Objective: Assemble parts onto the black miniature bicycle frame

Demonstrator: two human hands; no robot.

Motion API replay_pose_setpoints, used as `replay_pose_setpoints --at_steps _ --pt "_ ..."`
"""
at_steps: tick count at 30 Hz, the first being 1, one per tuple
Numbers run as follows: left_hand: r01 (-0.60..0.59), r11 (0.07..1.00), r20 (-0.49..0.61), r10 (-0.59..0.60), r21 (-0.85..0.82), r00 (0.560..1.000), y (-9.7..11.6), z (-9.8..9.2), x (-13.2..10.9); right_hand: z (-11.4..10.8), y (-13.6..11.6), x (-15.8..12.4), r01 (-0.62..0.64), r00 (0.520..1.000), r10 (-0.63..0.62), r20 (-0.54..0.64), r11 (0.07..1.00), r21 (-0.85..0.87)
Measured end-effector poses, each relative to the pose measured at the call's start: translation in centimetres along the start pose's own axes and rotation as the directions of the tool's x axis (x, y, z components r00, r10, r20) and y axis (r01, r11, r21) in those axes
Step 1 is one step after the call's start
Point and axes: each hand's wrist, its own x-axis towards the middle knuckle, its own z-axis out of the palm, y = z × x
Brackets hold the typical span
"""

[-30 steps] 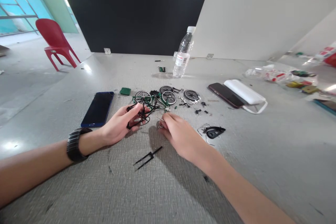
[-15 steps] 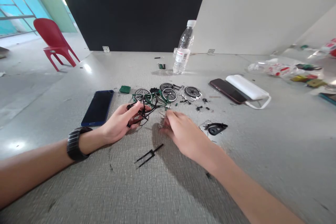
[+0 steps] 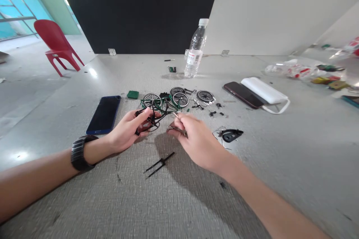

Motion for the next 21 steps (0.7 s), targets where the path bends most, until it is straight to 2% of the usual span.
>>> replay_pose_setpoints --at_steps 5,9,21 --pt "-0.033 0.999 0.022 0.033 -0.021 0.999 0.1 0.1 0.1 -0.4 -0.6 -0.1 -0.015 0.996 0.034 -0.088 0.976 0.215" --pt "-0.034 0.999 0.009 0.034 -0.035 0.999 0.1 0.2 0.0 -0.3 -0.9 -0.1 -0.004 0.995 0.040 -0.093 0.932 0.363" --pt "-0.061 0.996 0.027 0.063 -0.061 0.998 0.0 0.3 0.1 0.8 -0.5 0.4 0.009 0.976 0.084 -0.201 0.908 0.420"
